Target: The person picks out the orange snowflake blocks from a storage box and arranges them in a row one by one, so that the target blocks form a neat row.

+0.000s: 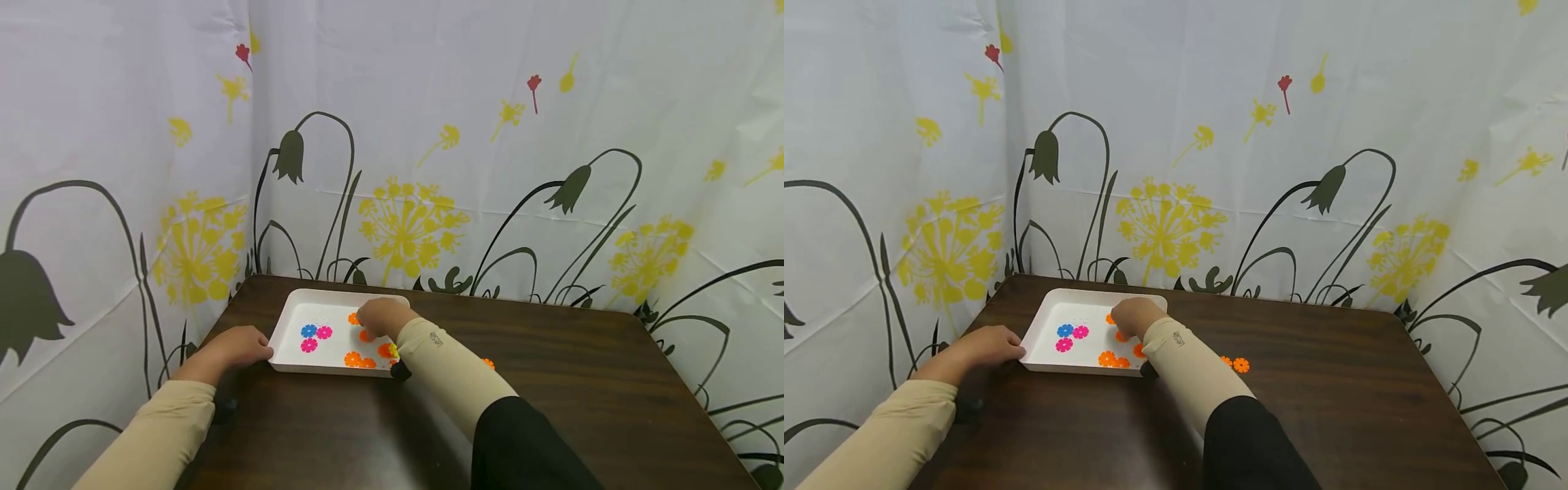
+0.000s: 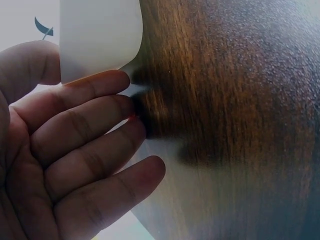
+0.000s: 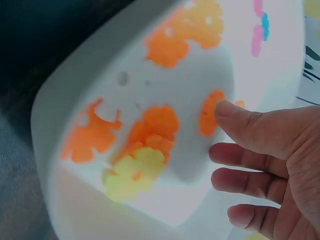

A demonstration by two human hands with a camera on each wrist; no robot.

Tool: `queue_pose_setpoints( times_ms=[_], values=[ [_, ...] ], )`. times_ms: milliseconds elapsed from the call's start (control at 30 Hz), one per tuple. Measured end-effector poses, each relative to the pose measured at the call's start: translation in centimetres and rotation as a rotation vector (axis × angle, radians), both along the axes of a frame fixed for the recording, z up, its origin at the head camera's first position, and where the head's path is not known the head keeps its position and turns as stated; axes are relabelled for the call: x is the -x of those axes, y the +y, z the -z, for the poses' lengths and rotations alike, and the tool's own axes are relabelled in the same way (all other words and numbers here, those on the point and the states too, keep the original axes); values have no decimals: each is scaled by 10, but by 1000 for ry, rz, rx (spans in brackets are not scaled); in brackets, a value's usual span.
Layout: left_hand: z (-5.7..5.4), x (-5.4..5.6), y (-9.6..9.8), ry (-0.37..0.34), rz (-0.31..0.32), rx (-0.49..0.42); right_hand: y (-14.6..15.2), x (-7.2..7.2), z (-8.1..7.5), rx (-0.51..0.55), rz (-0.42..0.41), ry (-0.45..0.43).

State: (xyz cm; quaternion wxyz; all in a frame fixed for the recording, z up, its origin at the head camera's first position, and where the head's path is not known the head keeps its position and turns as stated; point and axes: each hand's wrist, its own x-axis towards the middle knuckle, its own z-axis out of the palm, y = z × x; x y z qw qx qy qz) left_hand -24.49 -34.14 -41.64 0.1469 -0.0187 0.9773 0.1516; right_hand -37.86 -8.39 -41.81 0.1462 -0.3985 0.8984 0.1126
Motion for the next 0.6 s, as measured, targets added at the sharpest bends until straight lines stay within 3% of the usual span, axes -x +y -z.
queue_pose_setpoints(
  times_ms=[167, 300, 467, 600],
  values=[
    [4, 0, 4, 1, 9, -5, 1, -5, 12, 7, 8, 10],
    [3, -1, 6, 1, 8, -2, 5, -6, 10, 17, -27, 9],
    [1, -1, 6, -6, -4, -5, 24, 1, -12, 113, -101, -48],
    [-3, -2, 1, -11, -8, -3, 60, 10, -38, 255, -102, -84]
  ],
)
